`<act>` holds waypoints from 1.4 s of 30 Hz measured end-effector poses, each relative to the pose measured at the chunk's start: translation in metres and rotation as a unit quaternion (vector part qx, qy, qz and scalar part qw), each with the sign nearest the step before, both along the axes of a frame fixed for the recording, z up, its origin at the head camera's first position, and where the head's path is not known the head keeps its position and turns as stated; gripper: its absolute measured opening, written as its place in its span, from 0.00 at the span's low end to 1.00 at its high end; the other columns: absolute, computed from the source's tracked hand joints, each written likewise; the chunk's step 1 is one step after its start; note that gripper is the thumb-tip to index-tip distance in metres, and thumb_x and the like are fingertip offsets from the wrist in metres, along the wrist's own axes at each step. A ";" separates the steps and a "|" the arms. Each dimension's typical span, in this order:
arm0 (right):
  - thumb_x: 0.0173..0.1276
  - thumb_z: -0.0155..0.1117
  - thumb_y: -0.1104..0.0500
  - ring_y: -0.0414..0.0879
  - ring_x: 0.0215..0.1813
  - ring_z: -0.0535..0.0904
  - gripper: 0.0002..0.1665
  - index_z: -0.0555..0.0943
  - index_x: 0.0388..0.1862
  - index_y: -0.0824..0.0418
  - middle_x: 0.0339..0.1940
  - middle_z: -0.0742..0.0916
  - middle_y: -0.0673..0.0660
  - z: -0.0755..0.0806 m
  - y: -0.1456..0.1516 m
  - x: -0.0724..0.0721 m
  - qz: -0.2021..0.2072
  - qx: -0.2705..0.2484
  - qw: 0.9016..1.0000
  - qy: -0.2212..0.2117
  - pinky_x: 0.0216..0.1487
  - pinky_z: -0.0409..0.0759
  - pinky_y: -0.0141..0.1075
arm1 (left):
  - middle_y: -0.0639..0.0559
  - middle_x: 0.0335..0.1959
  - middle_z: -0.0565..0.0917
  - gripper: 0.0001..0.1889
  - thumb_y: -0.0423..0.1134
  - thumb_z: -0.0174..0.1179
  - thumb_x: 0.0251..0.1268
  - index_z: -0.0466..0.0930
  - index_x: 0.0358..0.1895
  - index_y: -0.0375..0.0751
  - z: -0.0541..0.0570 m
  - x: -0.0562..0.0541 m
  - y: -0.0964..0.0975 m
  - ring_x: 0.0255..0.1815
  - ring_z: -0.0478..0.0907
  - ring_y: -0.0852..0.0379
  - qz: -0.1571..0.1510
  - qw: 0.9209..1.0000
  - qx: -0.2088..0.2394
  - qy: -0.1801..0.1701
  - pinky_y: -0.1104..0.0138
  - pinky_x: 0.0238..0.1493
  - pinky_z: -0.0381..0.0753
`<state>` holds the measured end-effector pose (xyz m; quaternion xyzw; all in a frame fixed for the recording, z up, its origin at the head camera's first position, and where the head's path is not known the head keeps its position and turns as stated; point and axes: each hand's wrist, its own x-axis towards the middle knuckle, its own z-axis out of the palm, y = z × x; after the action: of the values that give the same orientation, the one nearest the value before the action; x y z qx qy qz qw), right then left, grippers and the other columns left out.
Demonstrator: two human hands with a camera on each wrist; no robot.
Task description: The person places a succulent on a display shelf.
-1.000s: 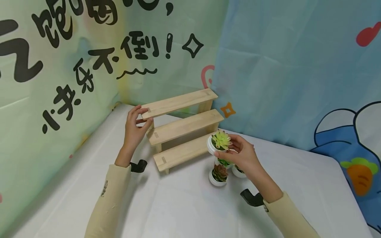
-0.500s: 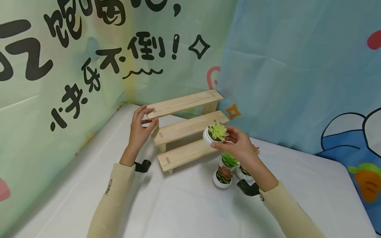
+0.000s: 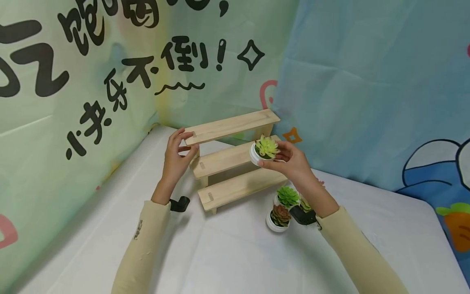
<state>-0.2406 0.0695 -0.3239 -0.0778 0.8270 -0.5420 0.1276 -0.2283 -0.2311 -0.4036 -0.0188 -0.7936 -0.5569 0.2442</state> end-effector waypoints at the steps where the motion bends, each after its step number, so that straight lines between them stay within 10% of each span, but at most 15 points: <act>1: 0.62 0.72 0.55 0.45 0.55 0.70 0.48 0.58 0.76 0.60 0.63 0.73 0.60 0.001 -0.001 -0.002 0.000 -0.001 1.000 0.003 0.48 0.75 0.25 | 0.43 0.72 0.62 0.20 0.34 0.62 0.67 0.75 0.61 0.36 0.000 0.000 0.000 0.47 0.81 0.38 0.000 1.000 -0.001 -0.001 0.60 0.38 0.81; 42: 0.61 0.72 0.57 0.54 0.63 0.68 0.45 0.61 0.73 0.64 0.66 0.72 0.63 0.008 -0.078 -0.066 0.020 -0.043 0.999 0.012 0.64 0.71 0.43 | 0.43 0.73 0.61 0.20 0.36 0.60 0.69 0.74 0.62 0.38 -0.003 -0.001 -0.002 0.48 0.81 0.40 -0.002 1.000 -0.015 -0.001 0.62 0.36 0.78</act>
<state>-0.3061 -0.0089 -0.3163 -0.1068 0.8027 -0.5732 0.1250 -0.2292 -0.2330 -0.4062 -0.0236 -0.8022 -0.5453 0.2420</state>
